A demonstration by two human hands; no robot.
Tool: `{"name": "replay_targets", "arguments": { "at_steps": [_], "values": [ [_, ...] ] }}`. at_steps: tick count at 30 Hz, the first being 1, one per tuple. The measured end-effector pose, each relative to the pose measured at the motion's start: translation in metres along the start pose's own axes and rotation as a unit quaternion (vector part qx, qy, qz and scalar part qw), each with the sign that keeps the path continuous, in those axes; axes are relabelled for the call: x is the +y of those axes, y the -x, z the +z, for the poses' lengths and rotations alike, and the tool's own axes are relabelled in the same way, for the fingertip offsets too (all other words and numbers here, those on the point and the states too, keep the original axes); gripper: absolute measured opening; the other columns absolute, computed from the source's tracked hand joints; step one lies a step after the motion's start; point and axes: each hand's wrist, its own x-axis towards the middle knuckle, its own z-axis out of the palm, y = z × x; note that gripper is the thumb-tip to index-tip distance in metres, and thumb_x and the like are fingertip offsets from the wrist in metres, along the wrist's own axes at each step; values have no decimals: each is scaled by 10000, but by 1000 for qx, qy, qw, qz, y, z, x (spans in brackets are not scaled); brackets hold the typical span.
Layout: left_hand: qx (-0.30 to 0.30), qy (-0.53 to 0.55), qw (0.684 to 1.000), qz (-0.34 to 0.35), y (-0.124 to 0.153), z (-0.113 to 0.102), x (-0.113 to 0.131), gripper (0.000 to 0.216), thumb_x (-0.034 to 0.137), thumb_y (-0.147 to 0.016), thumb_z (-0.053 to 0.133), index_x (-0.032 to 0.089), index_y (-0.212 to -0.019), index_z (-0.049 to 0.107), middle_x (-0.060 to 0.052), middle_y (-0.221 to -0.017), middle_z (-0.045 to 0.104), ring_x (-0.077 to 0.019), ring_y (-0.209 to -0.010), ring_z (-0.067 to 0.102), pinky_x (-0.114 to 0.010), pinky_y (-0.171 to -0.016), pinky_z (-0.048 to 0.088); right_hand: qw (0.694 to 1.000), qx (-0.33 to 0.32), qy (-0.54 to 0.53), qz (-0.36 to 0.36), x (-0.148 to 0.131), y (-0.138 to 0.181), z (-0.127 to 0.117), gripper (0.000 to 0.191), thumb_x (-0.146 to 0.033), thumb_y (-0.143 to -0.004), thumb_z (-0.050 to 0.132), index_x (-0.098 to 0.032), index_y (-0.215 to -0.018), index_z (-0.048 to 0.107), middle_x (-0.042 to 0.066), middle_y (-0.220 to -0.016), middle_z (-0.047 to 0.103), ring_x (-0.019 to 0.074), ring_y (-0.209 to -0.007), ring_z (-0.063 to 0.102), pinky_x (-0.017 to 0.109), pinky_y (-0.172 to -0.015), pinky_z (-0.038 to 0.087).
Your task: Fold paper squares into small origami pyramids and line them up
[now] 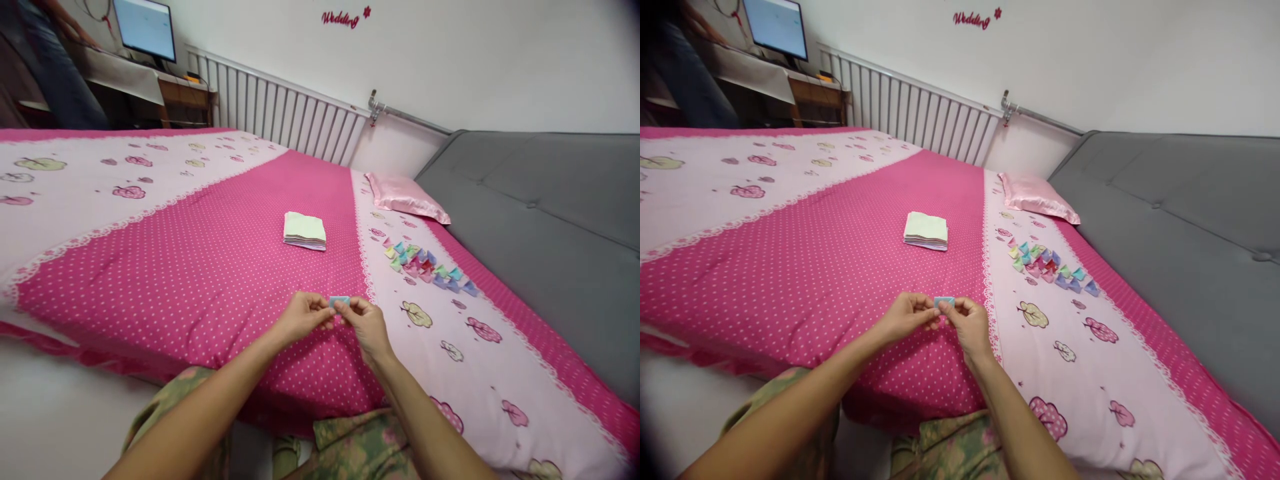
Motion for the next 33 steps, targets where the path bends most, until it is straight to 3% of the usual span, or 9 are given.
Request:
{"name": "replay_targets", "arguments": {
  "at_steps": [7, 12, 19, 26, 33],
  "values": [
    [-23, 5, 1000, -18, 0, -1, 2, 353, 445, -580, 688, 109, -610, 584, -26, -481, 621, -116, -445, 584, -224, -472, 444, 997, 19, 51, -47, -3, 1, 0, 252, -377, -671, 662, -147, -585, 605, -52, -508, 466, 72, -488, 354, 208, -489, 295],
    [-36, 9, 999, -32, 2, 0, 3, 373, 460, -584, 683, 109, -622, 562, -32, -492, 621, -119, -441, 590, -223, -458, 449, 997, 37, 52, -48, -4, 2, -1, 311, -394, -700, 630, -159, -520, 536, -66, -474, 365, 72, -471, 292, 212, -462, 237],
    [-44, 12, 998, -33, 3, 3, 5, 393, 483, -566, 682, 120, -606, 537, -16, -485, 613, -111, -429, 583, -216, -454, 456, 999, 35, 2, -25, -2, 0, -2, 325, -395, -672, 655, -166, -500, 503, -79, -454, 344, 70, -455, 277, 217, -459, 224],
    [-20, 4, 999, -25, -1, 2, -1, 366, 464, -593, 667, 125, -598, 530, -10, -475, 604, -111, -429, 580, -217, -456, 456, 999, 13, 20, -29, -3, 0, -1, 317, -441, -703, 614, -153, -577, 576, -72, -470, 393, 70, -456, 318, 214, -457, 248],
    [19, -32, 999, 5, -3, -2, -2, 299, 405, -649, 636, 121, -603, 555, -8, -495, 601, -112, -459, 574, -225, -477, 450, 997, 13, 32, -67, -2, -1, -3, 251, -336, -695, 648, -161, -874, 656, -24, -647, 602, 82, -516, 461, 218, -525, 386]
  ]
}}
